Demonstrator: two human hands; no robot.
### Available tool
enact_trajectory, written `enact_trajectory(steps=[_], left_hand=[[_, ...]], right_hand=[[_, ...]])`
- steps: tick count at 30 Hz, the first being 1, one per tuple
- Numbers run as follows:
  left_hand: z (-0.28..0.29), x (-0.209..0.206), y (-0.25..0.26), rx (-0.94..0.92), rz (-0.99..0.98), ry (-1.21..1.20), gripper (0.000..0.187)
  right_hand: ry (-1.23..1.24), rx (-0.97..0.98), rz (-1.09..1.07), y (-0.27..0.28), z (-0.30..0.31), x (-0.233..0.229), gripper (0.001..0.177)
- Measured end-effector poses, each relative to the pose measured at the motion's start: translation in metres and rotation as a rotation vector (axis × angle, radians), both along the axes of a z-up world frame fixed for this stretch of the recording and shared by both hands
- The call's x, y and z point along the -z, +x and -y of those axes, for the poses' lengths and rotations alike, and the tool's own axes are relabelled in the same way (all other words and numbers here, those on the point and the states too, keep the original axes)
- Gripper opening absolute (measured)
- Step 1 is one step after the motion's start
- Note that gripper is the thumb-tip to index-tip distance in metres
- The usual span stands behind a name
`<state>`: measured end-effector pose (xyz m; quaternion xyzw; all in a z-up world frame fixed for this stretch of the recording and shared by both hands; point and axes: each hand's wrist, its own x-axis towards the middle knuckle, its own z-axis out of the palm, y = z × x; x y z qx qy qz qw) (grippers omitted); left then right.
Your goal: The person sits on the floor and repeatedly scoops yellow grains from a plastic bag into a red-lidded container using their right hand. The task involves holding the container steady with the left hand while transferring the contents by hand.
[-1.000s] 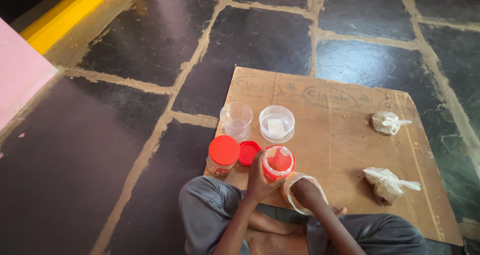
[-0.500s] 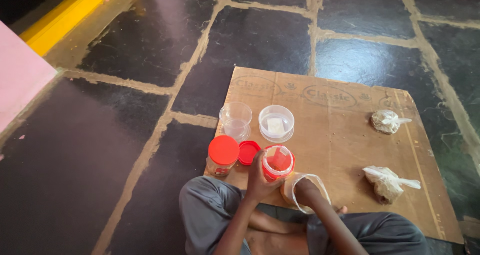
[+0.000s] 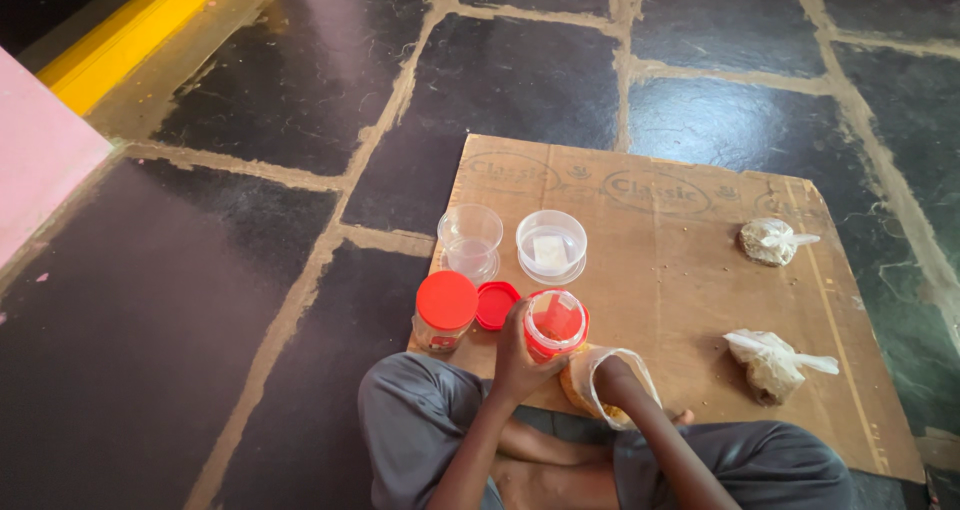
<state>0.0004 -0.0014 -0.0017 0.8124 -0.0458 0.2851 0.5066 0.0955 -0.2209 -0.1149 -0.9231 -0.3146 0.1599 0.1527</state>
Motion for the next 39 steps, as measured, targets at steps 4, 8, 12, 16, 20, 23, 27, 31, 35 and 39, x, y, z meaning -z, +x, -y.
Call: enact_trajectory(steps=[4,8,12,16,20,23,27,31,35,39], left_hand=[[0.0,0.0,0.0,-0.005,0.007,-0.011,0.108],[0.0,0.001,0.0,-0.006,0.011,-0.01,0.108],[0.0,0.002,0.0,-0.009,0.021,0.005,0.108],[0.001,0.002,0.001,-0.012,-0.001,-0.002,0.108],[0.0,0.0,0.001,-0.002,0.012,-0.018,0.107],[0.0,-0.003,0.001,-0.002,0.009,-0.025,0.106],[-0.001,-0.007,0.0,0.012,0.042,-0.028,0.104],[-0.002,-0.005,-0.001,0.011,0.043,-0.038,0.103],[0.001,-0.001,0.002,-0.011,0.041,-0.027,0.104],[0.0,-0.002,0.002,0.018,0.029,-0.082,0.103]], right_hand=[[-0.132,0.117,-0.091,0.003,-0.001,-0.003,0.026],[-0.031,0.082,-0.034,0.002,0.002,-0.004,0.021],[0.133,0.248,-0.144,-0.004,0.009,-0.006,0.026],[0.026,0.144,-0.053,-0.002,0.011,-0.008,0.022],[0.021,0.117,-0.03,0.0,0.017,-0.011,0.02],[0.174,0.276,-0.174,-0.001,0.02,-0.012,0.019],[0.358,0.313,-0.188,-0.008,0.027,-0.012,0.02],[0.6,0.428,-0.429,-0.009,0.035,-0.016,0.021],[0.657,0.625,-0.685,-0.005,0.039,-0.029,0.019],[0.787,0.529,-0.743,-0.008,0.044,-0.049,0.021]])
